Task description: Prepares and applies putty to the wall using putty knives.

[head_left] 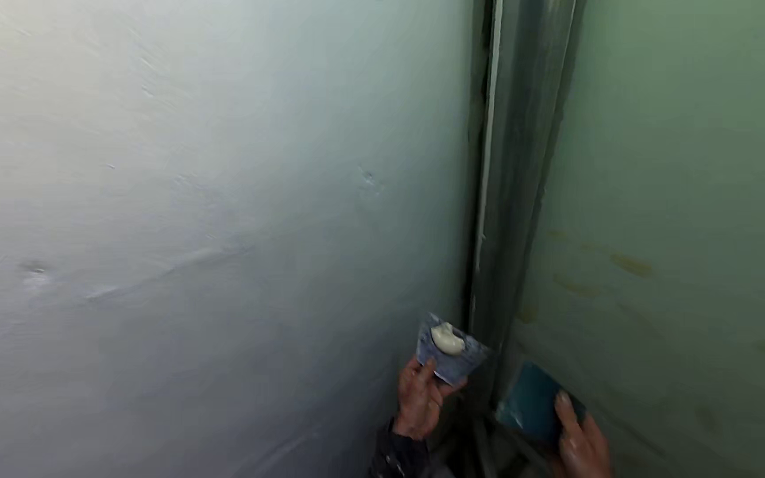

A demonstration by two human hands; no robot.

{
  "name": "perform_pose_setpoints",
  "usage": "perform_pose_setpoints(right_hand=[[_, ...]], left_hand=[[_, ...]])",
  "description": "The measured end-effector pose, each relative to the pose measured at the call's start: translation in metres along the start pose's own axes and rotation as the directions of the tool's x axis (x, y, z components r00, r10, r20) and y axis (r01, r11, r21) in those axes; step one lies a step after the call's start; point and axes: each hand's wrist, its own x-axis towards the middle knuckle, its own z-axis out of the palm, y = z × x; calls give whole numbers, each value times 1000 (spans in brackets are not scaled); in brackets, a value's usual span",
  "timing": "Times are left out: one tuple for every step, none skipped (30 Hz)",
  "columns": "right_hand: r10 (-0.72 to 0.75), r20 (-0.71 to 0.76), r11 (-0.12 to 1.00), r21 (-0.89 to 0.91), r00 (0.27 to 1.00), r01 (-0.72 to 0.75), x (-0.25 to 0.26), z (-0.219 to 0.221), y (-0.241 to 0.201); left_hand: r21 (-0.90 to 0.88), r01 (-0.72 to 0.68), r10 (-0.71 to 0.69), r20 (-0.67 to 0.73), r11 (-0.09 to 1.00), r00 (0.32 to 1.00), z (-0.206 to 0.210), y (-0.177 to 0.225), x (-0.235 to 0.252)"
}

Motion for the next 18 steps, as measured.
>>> perform_pose_setpoints(right_hand=[[-8,4,1000,-23,1000,8,-2,10,-9],[-9,46,1000,-14,999,9,-5,18,-18],[-20,99,1000,-4,995,20,-7,23,-24],[-54,149,998,0,987,55,-6,28,-27],[-108,193,994,-13,975,113,-3,32,-28],[-166,236,981,-56,957,183,0,36,-29],[-207,284,962,-114,936,247,2,39,-28],[-226,323,945,-158,919,288,3,41,-26],[-223,350,937,-182,910,299,3,43,-24],[-203,363,940,-186,909,285,2,46,-21],[-173,359,953,-175,917,249,0,49,-18],[-150,345,963,-162,927,216,-2,53,-14],[-136,324,971,-144,936,191,-4,56,-9],[-120,300,979,-120,947,162,-6,59,-5],[-90,269,990,-84,959,116,-8,62,-2],[-23,231,999,-30,973,31,-11,63,-2],[91,190,994,42,978,-101,-15,66,-5],[226,151,962,122,963,-245,-18,68,-10]], left_hand=[[44,-27,26,20,999,999,1,3,-2],[85,-48,45,31,995,998,2,6,-5],[100,-60,57,34,993,998,2,7,-8],[95,-69,67,24,993,997,1,8,-9],[92,-80,79,17,993,997,2,9,-10],[98,-91,91,8,991,996,2,11,-10],[109,-101,102,0,989,995,1,13,-13],[127,-111,112,-2,986,994,-1,13,-16],[154,-122,124,0,980,992,-4,12,-20],[180,-137,139,2,974,990,-7,10,-23],[209,-151,154,3,966,988,-10,9,-26],[241,-165,168,8,956,986,-12,7,-30],[271,-176,179,13,947,984,-15,5,-33],[288,-190,191,23,939,981,-17,3,-36],[298,-207,205,37,932,978,-20,1,-38],[314,-229,223,54,922,973,-22,-1,-40],[339,-262,252,75,904,965,-25,-2,-42],[384,-306,290,100,871,952,-27,-4,-43]])
